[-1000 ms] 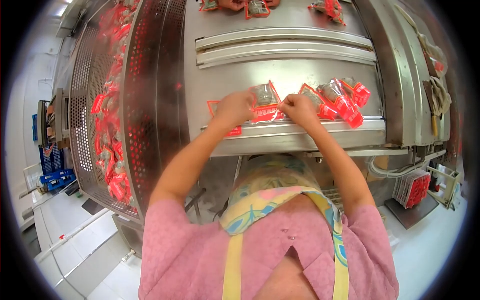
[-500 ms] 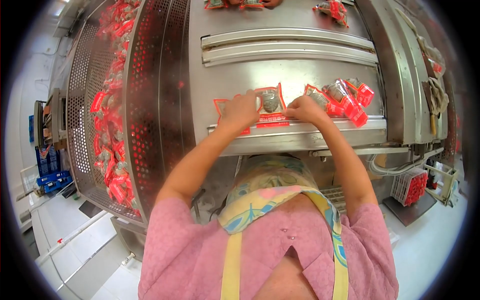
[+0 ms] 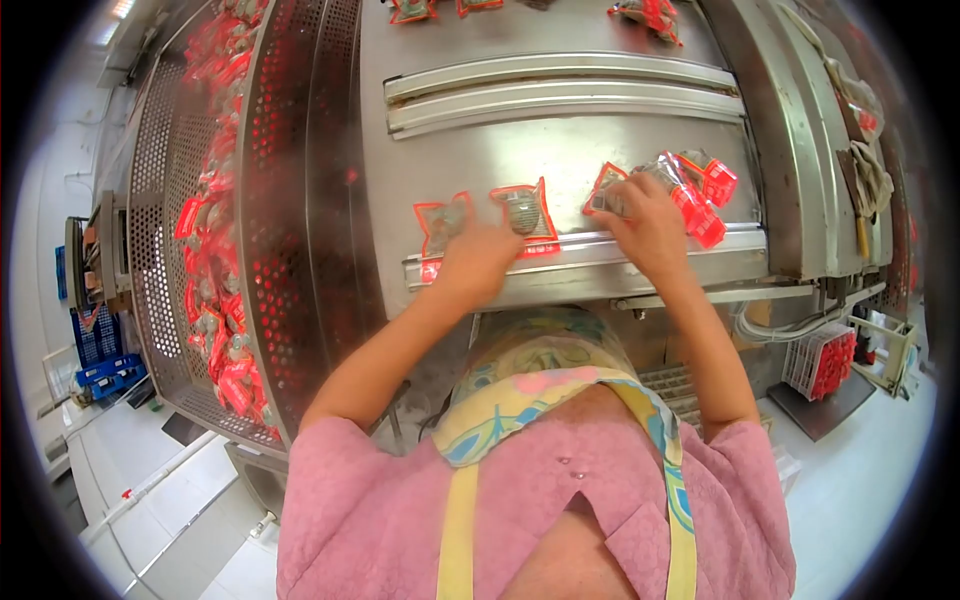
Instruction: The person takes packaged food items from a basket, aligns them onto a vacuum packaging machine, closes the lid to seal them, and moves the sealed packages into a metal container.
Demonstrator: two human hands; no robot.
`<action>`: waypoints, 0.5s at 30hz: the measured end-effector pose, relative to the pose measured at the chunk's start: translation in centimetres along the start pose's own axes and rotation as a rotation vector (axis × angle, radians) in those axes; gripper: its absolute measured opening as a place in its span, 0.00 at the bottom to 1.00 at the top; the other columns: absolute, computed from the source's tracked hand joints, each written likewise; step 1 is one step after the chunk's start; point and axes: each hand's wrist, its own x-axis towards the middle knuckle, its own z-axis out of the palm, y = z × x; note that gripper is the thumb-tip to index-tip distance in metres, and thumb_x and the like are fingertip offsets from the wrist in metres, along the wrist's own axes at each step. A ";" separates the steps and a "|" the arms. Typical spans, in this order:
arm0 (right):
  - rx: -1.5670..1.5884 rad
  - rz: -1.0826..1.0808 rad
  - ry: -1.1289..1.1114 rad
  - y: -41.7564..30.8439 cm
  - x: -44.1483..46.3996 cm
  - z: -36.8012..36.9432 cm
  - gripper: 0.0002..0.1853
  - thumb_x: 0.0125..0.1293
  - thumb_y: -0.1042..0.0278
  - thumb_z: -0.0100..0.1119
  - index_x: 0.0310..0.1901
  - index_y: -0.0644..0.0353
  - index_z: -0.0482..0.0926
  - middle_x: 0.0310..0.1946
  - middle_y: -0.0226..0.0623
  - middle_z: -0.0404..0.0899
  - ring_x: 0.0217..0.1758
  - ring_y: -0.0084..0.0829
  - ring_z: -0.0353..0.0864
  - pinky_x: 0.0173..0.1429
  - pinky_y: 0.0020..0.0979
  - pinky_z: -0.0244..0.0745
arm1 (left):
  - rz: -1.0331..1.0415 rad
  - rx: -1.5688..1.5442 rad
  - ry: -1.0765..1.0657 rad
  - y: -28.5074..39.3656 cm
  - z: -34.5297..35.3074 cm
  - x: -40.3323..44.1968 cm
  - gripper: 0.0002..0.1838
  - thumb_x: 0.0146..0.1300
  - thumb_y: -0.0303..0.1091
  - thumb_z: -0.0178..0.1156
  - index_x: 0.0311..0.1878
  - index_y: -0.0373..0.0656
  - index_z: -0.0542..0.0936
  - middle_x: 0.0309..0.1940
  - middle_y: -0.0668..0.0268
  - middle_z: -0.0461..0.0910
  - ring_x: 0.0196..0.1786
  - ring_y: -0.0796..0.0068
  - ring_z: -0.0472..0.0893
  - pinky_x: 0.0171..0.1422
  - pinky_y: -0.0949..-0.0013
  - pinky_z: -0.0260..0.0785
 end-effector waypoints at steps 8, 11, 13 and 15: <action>-0.198 0.110 -0.209 5.9 -1.1 1.0 0.16 0.54 0.60 0.65 0.40 0.62 0.78 0.30 0.42 0.77 0.36 0.44 0.79 0.39 0.43 0.73 | -0.023 -0.286 -0.012 1.8 -0.3 1.4 0.15 0.59 0.38 0.63 0.48 0.45 0.78 0.35 0.62 0.79 0.38 0.66 0.80 0.37 0.60 0.71; 0.069 0.268 -0.273 4.0 0.5 0.7 0.16 0.57 0.57 0.63 0.35 0.64 0.79 0.25 0.43 0.78 0.31 0.43 0.79 0.36 0.42 0.72 | -0.377 -0.726 -0.014 4.2 2.5 4.5 0.19 0.63 0.42 0.62 0.51 0.41 0.77 0.39 0.63 0.81 0.37 0.74 0.80 0.34 0.67 0.70; 0.274 0.366 -0.337 3.4 1.1 0.2 0.18 0.59 0.55 0.62 0.32 0.65 0.79 0.23 0.45 0.77 0.29 0.42 0.79 0.35 0.42 0.71 | -0.644 -1.136 -0.149 5.6 2.7 7.5 0.18 0.65 0.42 0.60 0.51 0.39 0.77 0.39 0.64 0.81 0.35 0.79 0.80 0.30 0.73 0.68; 0.546 0.526 -0.430 4.2 1.3 0.4 0.22 0.62 0.48 0.60 0.34 0.66 0.79 0.22 0.38 0.77 0.22 0.28 0.76 0.26 0.32 0.67 | -0.824 -1.397 -0.231 5.6 3.0 9.6 0.17 0.66 0.42 0.60 0.50 0.39 0.77 0.39 0.66 0.81 0.32 0.83 0.79 0.26 0.80 0.66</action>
